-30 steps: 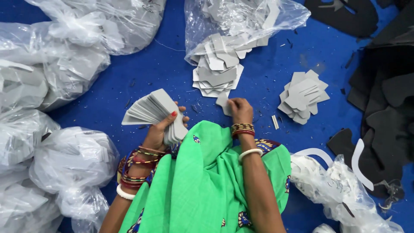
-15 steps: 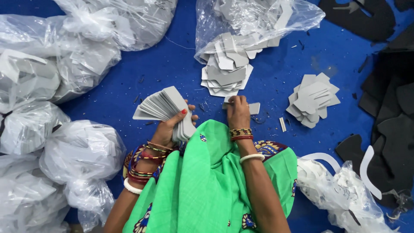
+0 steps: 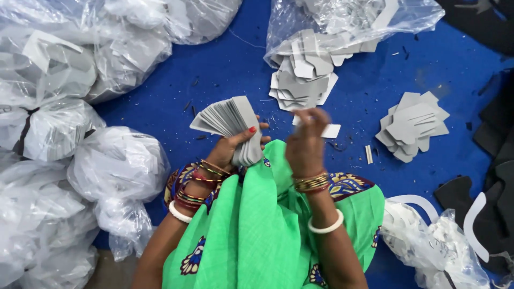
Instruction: The person sorts and stacks cut shoe upper components on a factory floor.
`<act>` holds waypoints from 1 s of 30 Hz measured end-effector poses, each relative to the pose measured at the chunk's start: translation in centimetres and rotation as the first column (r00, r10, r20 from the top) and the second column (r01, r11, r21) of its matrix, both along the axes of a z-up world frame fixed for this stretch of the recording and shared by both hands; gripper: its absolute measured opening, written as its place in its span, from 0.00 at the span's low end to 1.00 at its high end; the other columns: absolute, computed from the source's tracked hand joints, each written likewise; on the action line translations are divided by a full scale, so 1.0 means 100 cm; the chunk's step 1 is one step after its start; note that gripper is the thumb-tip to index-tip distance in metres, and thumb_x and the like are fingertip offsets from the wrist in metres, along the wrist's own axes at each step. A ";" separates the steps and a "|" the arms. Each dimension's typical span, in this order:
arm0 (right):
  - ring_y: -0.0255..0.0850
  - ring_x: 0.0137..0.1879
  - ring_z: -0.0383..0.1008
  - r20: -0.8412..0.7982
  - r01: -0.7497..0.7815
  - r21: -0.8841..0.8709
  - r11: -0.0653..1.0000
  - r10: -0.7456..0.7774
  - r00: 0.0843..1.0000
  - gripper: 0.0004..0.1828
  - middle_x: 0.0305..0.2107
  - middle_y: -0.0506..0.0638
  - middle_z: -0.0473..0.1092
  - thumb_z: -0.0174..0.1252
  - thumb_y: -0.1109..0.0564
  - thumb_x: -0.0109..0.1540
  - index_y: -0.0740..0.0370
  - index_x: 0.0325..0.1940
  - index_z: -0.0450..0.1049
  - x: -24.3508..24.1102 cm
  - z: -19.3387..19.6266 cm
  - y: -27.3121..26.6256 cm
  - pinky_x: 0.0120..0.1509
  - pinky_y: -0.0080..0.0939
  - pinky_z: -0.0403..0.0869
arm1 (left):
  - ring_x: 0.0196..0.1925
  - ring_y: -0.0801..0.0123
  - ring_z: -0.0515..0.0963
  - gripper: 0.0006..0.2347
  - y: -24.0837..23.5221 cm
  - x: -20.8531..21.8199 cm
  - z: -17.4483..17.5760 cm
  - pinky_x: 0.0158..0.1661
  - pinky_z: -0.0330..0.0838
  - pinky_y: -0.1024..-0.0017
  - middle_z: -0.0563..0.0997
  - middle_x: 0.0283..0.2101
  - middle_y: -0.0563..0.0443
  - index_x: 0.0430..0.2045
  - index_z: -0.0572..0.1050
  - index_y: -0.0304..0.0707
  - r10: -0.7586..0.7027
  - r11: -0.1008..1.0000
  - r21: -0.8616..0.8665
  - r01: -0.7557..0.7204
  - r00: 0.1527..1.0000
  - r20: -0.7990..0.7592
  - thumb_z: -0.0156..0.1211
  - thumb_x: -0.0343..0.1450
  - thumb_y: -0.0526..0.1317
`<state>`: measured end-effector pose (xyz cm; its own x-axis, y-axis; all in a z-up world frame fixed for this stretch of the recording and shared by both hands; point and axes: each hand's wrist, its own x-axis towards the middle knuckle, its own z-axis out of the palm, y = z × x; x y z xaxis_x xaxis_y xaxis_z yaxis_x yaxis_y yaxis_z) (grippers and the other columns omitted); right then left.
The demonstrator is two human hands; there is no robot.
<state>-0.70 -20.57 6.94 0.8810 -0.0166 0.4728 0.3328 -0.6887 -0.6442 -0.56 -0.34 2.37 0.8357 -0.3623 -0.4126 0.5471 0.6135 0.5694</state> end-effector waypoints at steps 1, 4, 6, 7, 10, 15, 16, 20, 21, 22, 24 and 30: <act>0.61 0.58 0.68 0.081 -0.137 -0.045 0.990 0.141 0.987 0.31 0.50 0.63 0.64 0.51 0.74 0.51 0.64 0.59 0.69 -0.005 0.000 0.014 0.61 0.53 0.71 | 0.49 0.57 0.83 0.21 0.000 0.000 0.002 0.46 0.81 0.62 0.80 0.54 0.43 0.59 0.67 0.37 -0.019 1.000 -0.004 0.020 1.000 0.003 0.61 0.71 0.37; 0.56 0.56 0.72 0.044 -0.284 0.081 0.956 0.281 0.959 0.21 0.48 0.58 0.69 0.57 0.72 0.57 0.61 0.53 0.72 -0.026 -0.020 0.038 0.59 0.50 0.75 | 0.55 0.64 0.82 0.18 0.006 0.000 -0.018 0.55 0.78 0.68 0.81 0.56 0.44 0.57 0.72 0.30 -0.012 1.000 -0.026 0.013 1.000 0.016 0.62 0.73 0.36; 0.55 0.56 0.73 0.072 -0.328 0.040 0.944 0.324 0.943 0.18 0.47 0.56 0.72 0.59 0.70 0.57 0.61 0.50 0.73 -0.033 -0.019 0.043 0.59 0.51 0.75 | 0.53 0.66 0.81 0.18 0.011 -0.001 -0.023 0.53 0.77 0.69 0.80 0.54 0.46 0.58 0.73 0.32 -0.001 1.000 -0.018 0.001 1.000 0.001 0.62 0.73 0.37; 0.54 0.55 0.75 0.100 -0.369 -0.006 0.930 0.367 0.925 0.15 0.46 0.54 0.74 0.61 0.69 0.57 0.61 0.46 0.74 -0.035 -0.019 0.046 0.59 0.51 0.75 | 0.51 0.67 0.80 0.17 0.013 -0.001 -0.025 0.51 0.76 0.70 0.80 0.52 0.48 0.58 0.74 0.34 0.010 1.000 -0.013 -0.010 1.000 -0.011 0.62 0.73 0.37; 0.54 0.56 0.76 0.167 -0.350 0.057 0.935 0.337 0.927 0.14 0.47 0.55 0.74 0.60 0.71 0.57 0.61 0.44 0.72 -0.042 -0.018 0.049 0.60 0.51 0.76 | 0.51 0.69 0.80 0.17 0.012 -0.004 -0.031 0.51 0.76 0.71 0.80 0.52 0.49 0.58 0.74 0.34 0.046 0.999 -0.019 -0.046 0.999 0.009 0.63 0.73 0.36; 0.52 0.52 0.75 0.124 -0.086 0.260 0.962 0.055 0.991 0.12 0.43 0.57 0.71 0.58 0.75 0.55 0.64 0.36 0.70 -0.027 -0.012 0.044 0.57 0.49 0.76 | 0.58 0.55 0.79 0.18 0.004 -0.001 -0.009 0.55 0.77 0.61 0.76 0.60 0.42 0.59 0.67 0.37 0.025 0.979 -0.203 -0.019 0.999 0.028 0.60 0.75 0.36; 0.51 0.52 0.75 0.103 0.019 0.332 0.943 -0.057 0.993 0.11 0.42 0.57 0.70 0.58 0.76 0.56 0.66 0.36 0.69 -0.020 -0.004 0.042 0.57 0.48 0.76 | 0.60 0.49 0.79 0.18 0.003 0.000 0.002 0.54 0.78 0.56 0.74 0.64 0.40 0.57 0.64 0.41 -0.010 0.962 -0.272 0.010 1.000 0.000 0.58 0.73 0.37; 0.48 0.52 0.76 0.103 0.023 0.551 0.834 -0.095 0.990 0.08 0.44 0.57 0.65 0.55 0.74 0.62 0.66 0.35 0.66 -0.020 0.003 0.037 0.53 0.44 0.78 | 0.64 0.42 0.75 0.19 0.004 -0.003 -0.015 0.58 0.77 0.51 0.69 0.68 0.35 0.62 0.61 0.39 0.009 0.957 -0.289 -0.008 1.000 0.001 0.56 0.76 0.37; 0.49 0.53 0.77 0.138 -0.052 0.423 0.905 -0.007 0.990 0.09 0.43 0.57 0.66 0.56 0.74 0.61 0.65 0.33 0.67 -0.026 0.003 0.038 0.55 0.44 0.78 | 0.64 0.44 0.75 0.20 0.003 -0.004 -0.014 0.59 0.77 0.51 0.68 0.68 0.36 0.63 0.61 0.37 0.020 0.953 -0.301 -0.014 1.000 0.017 0.56 0.76 0.37; 0.50 0.54 0.77 0.165 -0.128 0.284 0.950 0.083 0.983 0.10 0.43 0.58 0.68 0.57 0.75 0.60 0.65 0.32 0.67 -0.029 0.004 0.038 0.57 0.44 0.77 | 0.64 0.45 0.75 0.20 0.003 -0.002 -0.012 0.59 0.77 0.52 0.68 0.69 0.36 0.64 0.61 0.35 0.030 0.950 -0.313 -0.017 0.999 0.037 0.56 0.77 0.37; 0.48 0.53 0.76 0.119 -0.239 0.245 0.940 0.215 0.969 0.10 0.45 0.58 0.70 0.58 0.74 0.59 0.65 0.32 0.68 -0.036 -0.008 0.041 0.57 0.44 0.77 | 0.65 0.46 0.75 0.22 0.004 0.002 -0.008 0.60 0.76 0.53 0.68 0.69 0.37 0.66 0.60 0.35 0.042 0.953 -0.301 -0.020 0.997 0.067 0.56 0.77 0.37; 0.50 0.59 0.76 -0.042 -0.438 0.369 0.820 0.485 0.873 0.06 0.46 0.58 0.71 0.56 0.70 0.59 0.66 0.39 0.70 -0.037 0.012 0.036 0.61 0.45 0.75 | 0.62 0.51 0.77 0.24 0.016 -0.002 -0.026 0.60 0.76 0.55 0.71 0.65 0.42 0.67 0.59 0.40 0.056 0.967 -0.255 -0.028 0.993 0.105 0.57 0.76 0.35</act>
